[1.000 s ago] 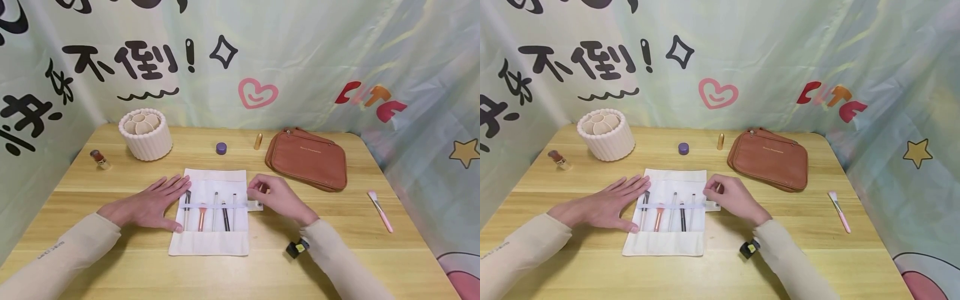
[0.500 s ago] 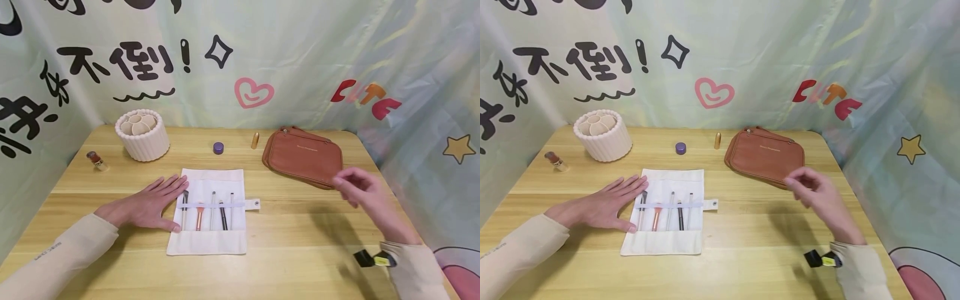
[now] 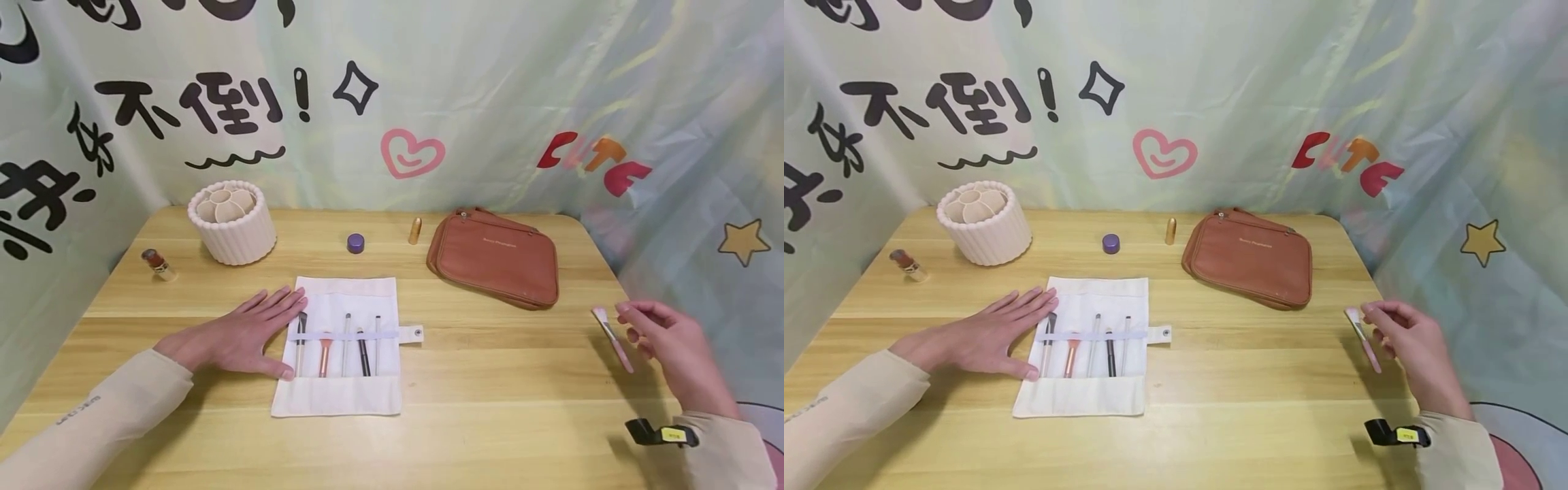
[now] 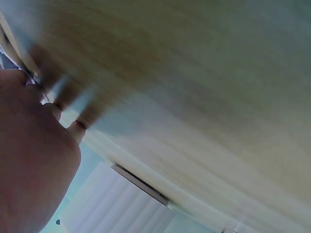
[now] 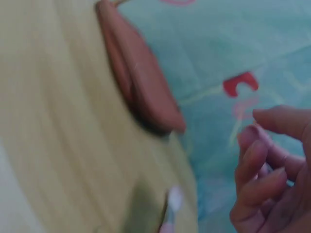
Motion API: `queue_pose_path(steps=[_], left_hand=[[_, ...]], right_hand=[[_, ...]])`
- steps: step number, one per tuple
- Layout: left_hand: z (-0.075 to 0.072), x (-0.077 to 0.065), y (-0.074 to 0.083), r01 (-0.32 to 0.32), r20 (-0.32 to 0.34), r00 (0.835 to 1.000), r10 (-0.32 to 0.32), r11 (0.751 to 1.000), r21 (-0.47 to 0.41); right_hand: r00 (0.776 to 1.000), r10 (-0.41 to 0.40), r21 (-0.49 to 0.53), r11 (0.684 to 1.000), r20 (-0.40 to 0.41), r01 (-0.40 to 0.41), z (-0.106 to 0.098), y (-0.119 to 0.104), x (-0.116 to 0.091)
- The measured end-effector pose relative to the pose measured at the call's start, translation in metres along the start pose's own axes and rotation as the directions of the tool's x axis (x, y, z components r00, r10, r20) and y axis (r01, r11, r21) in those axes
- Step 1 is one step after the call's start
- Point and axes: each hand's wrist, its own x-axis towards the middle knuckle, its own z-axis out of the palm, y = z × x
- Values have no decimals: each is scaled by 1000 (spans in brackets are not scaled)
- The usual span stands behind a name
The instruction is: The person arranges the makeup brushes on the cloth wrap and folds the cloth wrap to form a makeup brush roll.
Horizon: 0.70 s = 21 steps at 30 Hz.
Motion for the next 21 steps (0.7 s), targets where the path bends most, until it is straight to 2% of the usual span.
queue_pose_path(steps=[2,3,6,10,13,16,21], left_hand=[[0,0,0,-2,2,1000,2,1000,-1],[0,0,0,-3,3,1000,3,1000,-1],[1,0,0,-2,3,1000,2,1000,-2],[1,1,0,-3,3,1000,3,1000,0],[1,1,0,-5,1,1000,5,1000,4],[1,1,0,-8,-4,1000,8,1000,8],[-1,0,1,-15,-9,1000,15,1000,0]], right_hand=[[998,45,-157,986,-37,-51,-6,9,5],[996,63,-241,968,-55,-75,-9,13,7],[992,101,-453,882,-81,-127,-15,23,15],[992,114,-622,773,-59,-126,-19,31,23],[995,89,-693,715,-38,-90,-18,34,26],[998,49,-729,682,-37,-61,-16,36,27],[999,28,-743,668,-29,-40,-11,35,30]])
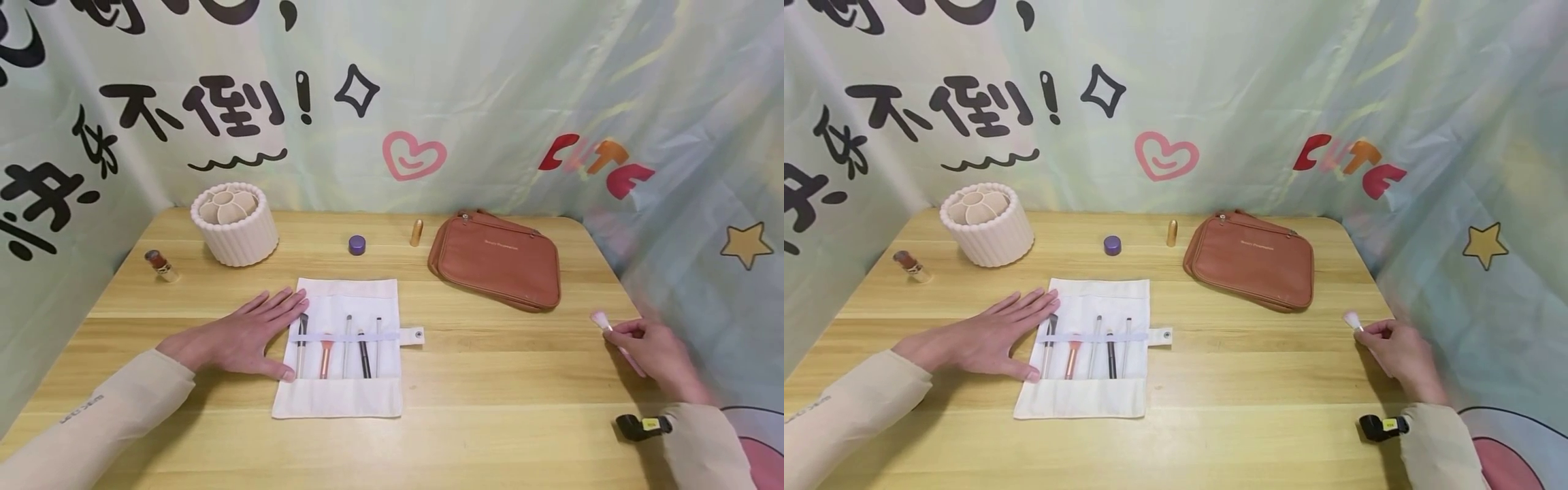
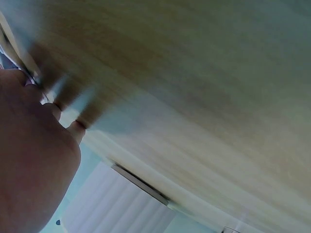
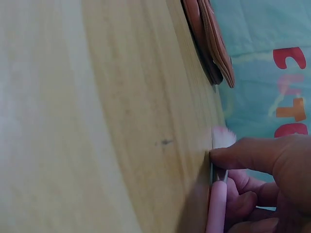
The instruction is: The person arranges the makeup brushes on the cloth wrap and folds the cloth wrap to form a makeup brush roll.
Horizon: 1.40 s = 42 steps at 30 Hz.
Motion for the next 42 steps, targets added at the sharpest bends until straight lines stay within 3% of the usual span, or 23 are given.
queue_pose_path(steps=[7,13,19,28,34,38,42], left_hand=[[-2,-2,2,-9,-3,1000,9,1000,-11],[-1,-1,0,-3,0,1000,3,1000,-3],[-1,-2,-1,7,9,1000,-7,1000,-4],[0,-1,0,10,13,1000,-10,1000,1],[-1,-2,1,-8,1,1000,8,1000,-8],[0,-1,0,-8,-2,1000,8,1000,-10],[2,0,-1,-5,-4,1000,5,1000,-4]], right_hand=[[999,2,71,997,45,-6,4,-1,-1],[999,-31,109,994,8,30,-1,-5,-4],[998,-58,137,989,-13,59,-12,-25,-4],[982,-182,347,920,-42,185,-14,-83,-12],[968,-246,416,877,-43,241,-14,-132,-18],[959,-278,454,849,-50,270,-9,-163,-21],[948,-315,526,798,-50,293,3,-194,-22]])
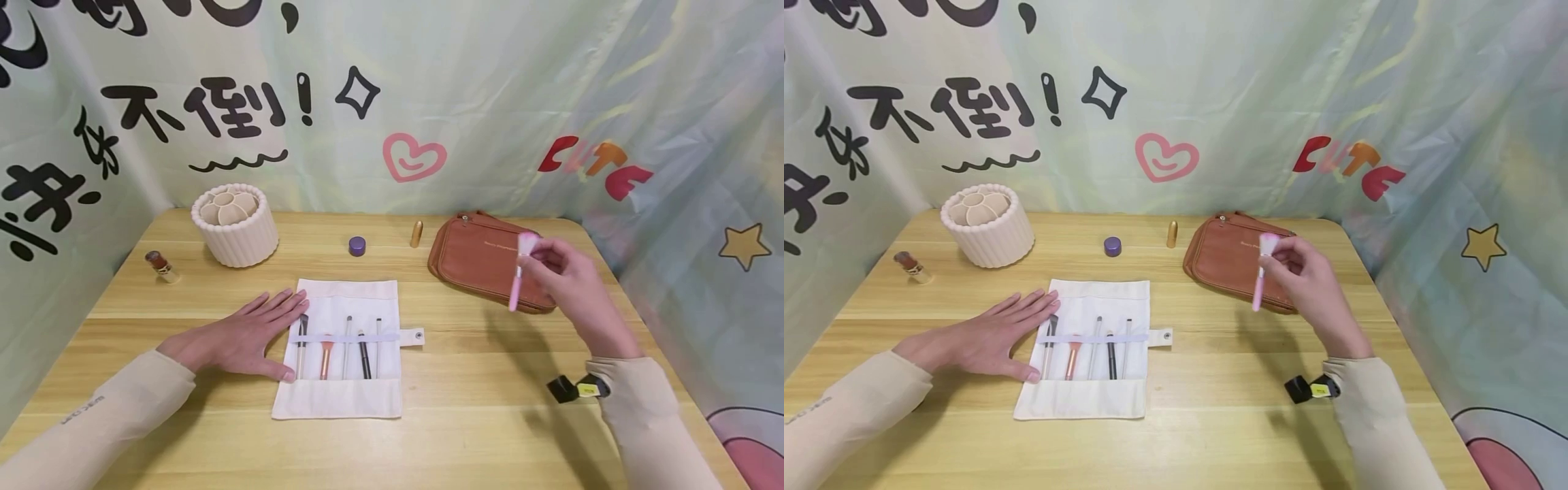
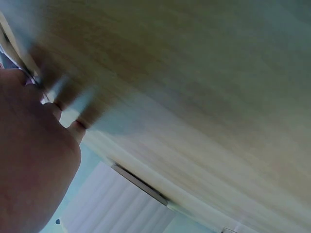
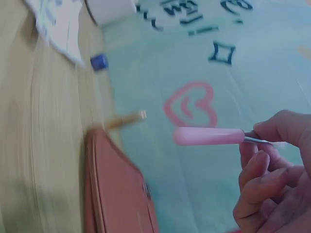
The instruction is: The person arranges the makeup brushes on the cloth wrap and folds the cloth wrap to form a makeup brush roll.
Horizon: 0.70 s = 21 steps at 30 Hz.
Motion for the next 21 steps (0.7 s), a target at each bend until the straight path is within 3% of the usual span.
queue_pose_path(steps=[6,12,21], left_hand=[[0,0,0,-3,-3,1000,3,1000,4],[1,1,-1,2,13,1000,-2,1000,-1],[0,0,-3,14,12,1000,-14,1000,-3]], right_hand=[[996,-46,81,996,78,40,49,-17,10],[985,-43,135,991,168,21,99,-19,23],[975,-30,84,996,218,12,158,-6,33]])
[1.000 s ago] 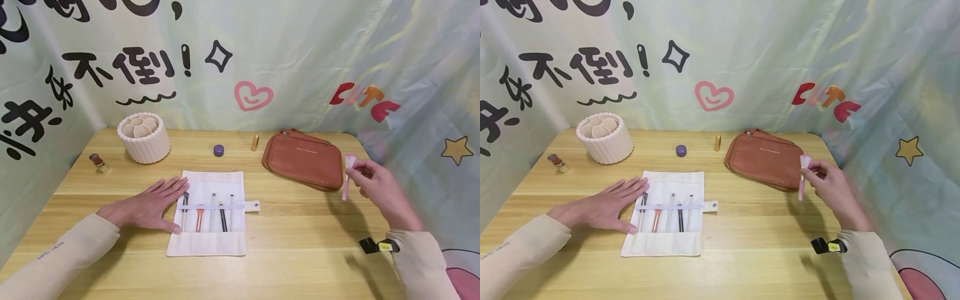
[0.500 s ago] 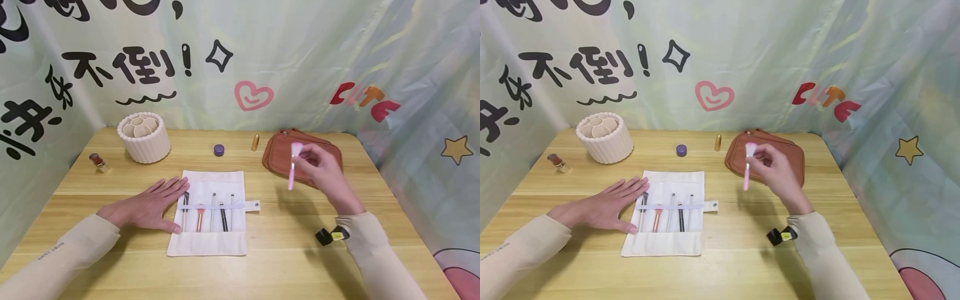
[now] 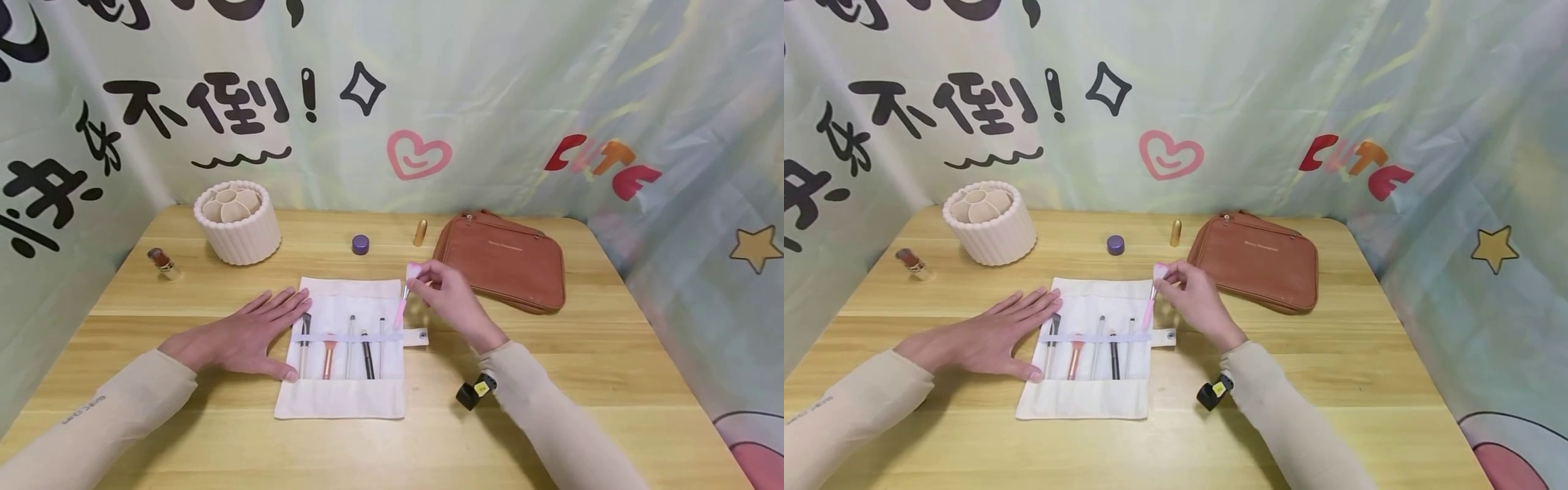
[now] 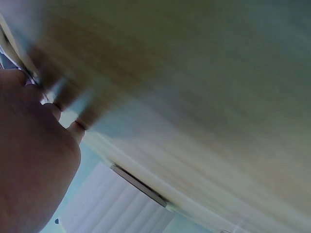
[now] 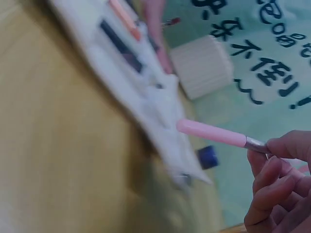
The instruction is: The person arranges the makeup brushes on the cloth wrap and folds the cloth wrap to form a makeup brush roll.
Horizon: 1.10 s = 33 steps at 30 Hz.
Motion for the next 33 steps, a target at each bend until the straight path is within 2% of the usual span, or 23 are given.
queue_pose_path(steps=[6,11,16,24,27,33], left_hand=[[0,0,2,-8,-5,1000,8,1000,4],[0,-1,1,-5,-9,1000,5,1000,4],[1,-1,1,4,-4,1000,-4,1000,0],[0,0,2,2,-8,1000,-2,1000,5],[-2,-1,3,4,-4,1000,-4,1000,9],[-2,-1,3,-2,-9,1000,2,1000,10]], right_hand=[[999,37,-35,999,30,-36,10,11,1],[993,47,-119,992,111,-33,14,12,2],[974,79,-200,979,214,-36,19,10,3],[941,137,-285,957,309,-45,18,9,-3],[943,117,-308,951,312,-16,17,10,-4],[954,-12,-341,933,299,119,20,11,-4]])
